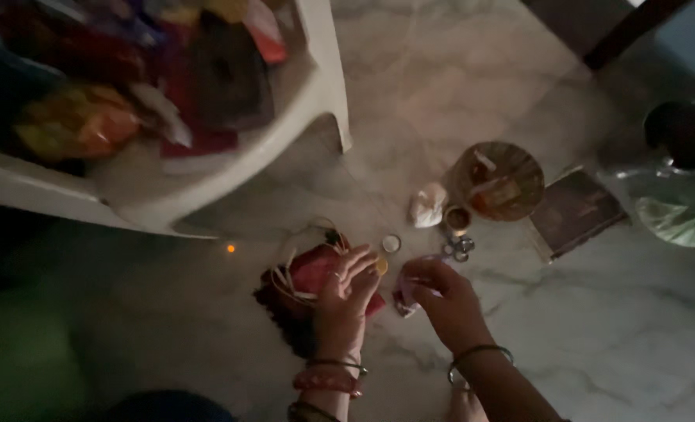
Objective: The person picks up a small brown jar from a shelf, moves to an area on the floor to interact with various containers and a cloth, then picks up a yellow-capped jar and places it back on a shelf.
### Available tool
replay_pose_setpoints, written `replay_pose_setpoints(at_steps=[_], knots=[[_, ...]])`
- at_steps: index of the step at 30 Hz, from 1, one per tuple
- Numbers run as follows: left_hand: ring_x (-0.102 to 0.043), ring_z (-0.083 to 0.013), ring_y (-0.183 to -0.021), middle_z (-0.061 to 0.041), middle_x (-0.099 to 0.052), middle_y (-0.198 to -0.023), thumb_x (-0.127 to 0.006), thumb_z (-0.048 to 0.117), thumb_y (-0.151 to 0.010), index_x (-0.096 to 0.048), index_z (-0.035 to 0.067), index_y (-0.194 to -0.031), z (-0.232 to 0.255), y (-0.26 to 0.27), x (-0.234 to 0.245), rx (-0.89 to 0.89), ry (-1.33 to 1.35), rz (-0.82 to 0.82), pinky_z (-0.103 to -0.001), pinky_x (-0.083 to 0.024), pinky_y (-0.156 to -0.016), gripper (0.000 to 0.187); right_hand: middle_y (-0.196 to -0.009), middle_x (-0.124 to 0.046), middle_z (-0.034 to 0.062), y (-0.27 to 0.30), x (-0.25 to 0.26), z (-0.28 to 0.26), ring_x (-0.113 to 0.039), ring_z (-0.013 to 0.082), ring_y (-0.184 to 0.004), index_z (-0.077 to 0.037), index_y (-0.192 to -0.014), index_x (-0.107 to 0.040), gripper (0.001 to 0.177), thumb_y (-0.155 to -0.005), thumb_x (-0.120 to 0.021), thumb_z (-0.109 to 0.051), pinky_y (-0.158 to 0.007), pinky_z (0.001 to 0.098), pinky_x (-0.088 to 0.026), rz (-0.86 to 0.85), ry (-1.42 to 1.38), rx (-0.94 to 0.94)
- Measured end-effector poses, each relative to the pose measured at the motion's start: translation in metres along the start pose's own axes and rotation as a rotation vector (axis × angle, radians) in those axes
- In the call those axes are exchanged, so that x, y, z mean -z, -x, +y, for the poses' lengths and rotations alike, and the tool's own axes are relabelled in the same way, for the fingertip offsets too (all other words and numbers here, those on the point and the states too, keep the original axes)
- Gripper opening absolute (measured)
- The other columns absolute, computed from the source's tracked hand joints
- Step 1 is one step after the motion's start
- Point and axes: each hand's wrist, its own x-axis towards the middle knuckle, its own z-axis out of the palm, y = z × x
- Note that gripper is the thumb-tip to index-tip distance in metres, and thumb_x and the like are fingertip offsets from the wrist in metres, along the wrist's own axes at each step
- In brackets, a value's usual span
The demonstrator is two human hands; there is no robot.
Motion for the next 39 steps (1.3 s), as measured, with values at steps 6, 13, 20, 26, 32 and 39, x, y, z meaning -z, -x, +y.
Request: replay_pose_setpoints(at_steps=[6, 13, 20, 26, 32, 39], knots=[[-0.062, -0.0214, -0.126, -0.008, -0.069, -0.129, -0.074, 0.025, -0.089, -0.064, 0.006, -0.132, -0.058, -0.030, 0.015, -0.001, 0.021, 0.011, -0.037, -0.048, -0.109, 0.048, -0.108, -0.077, 0.0106, -0.034, -0.018, 0.058, -0.073, 0.0164, -0.095, -0.002, -0.116, -0.071, 0.032, -0.084, -0.065, -0.002, -0.078, 0.0321, -0.059, -0.003, 0.014, -0.066], [-0.061, -0.0224, -0.126, -0.010, -0.068, -0.129, -0.074, 0.019, -0.087, -0.065, 0.006, -0.130, -0.122, -0.060, 0.020, 0.008, 0.013, -0.006, -0.039, -0.047, -0.109, 0.046, -0.105, -0.079, 0.0108, -0.068, -0.039, 0.093, -0.074, 0.0208, -0.083, -0.003, -0.115, -0.071, 0.032, -0.083, -0.064, -0.001, -0.069, 0.0315, -0.060, 0.021, 0.228, -0.086], [-0.057, -0.0220, -0.129, -0.010, -0.064, -0.132, -0.074, 0.015, -0.086, -0.064, 0.005, -0.133, -0.163, -0.083, 0.019, 0.042, 0.002, -0.100, -0.039, -0.047, -0.108, 0.050, -0.110, -0.078, 0.0095, -0.095, -0.051, 0.120, -0.076, 0.0212, -0.100, -0.007, -0.118, -0.068, 0.037, -0.082, -0.064, -0.001, -0.078, 0.0355, -0.062, 0.044, 0.377, -0.019], [-0.063, -0.0240, -0.127, -0.013, -0.067, -0.135, -0.074, 0.020, -0.087, -0.064, 0.005, -0.135, -0.167, -0.094, 0.024, 0.040, -0.118, -0.149, -0.038, -0.049, -0.108, 0.052, -0.116, -0.075, 0.0104, -0.118, -0.061, 0.154, -0.073, 0.0284, -0.109, -0.007, -0.123, -0.061, 0.040, -0.084, -0.069, -0.006, -0.091, 0.0388, -0.058, 0.020, 0.600, 0.078], [-0.058, -0.0231, -0.130, -0.011, -0.061, -0.141, -0.080, 0.026, -0.082, -0.055, 0.006, -0.141, -0.182, -0.108, 0.031, -0.033, -0.440, -0.095, -0.037, -0.050, -0.104, 0.067, -0.138, -0.057, 0.0132, -0.151, -0.068, 0.194, -0.055, 0.0345, -0.129, -0.011, -0.131, -0.061, 0.061, -0.073, -0.082, -0.013, -0.104, 0.0444, -0.050, -0.020, 0.899, 0.181], [-0.062, -0.0235, -0.099, -0.006, -0.064, -0.117, -0.081, 0.026, -0.079, -0.056, 0.007, -0.142, -0.229, -0.111, 0.044, 0.056, -0.366, 0.015, -0.037, -0.056, -0.083, 0.071, -0.170, -0.014, 0.0109, -0.182, -0.079, 0.217, -0.022, 0.0438, -0.151, -0.031, -0.141, -0.060, 0.067, -0.078, -0.083, -0.026, -0.108, 0.0582, -0.037, -0.443, 1.360, 0.222]])
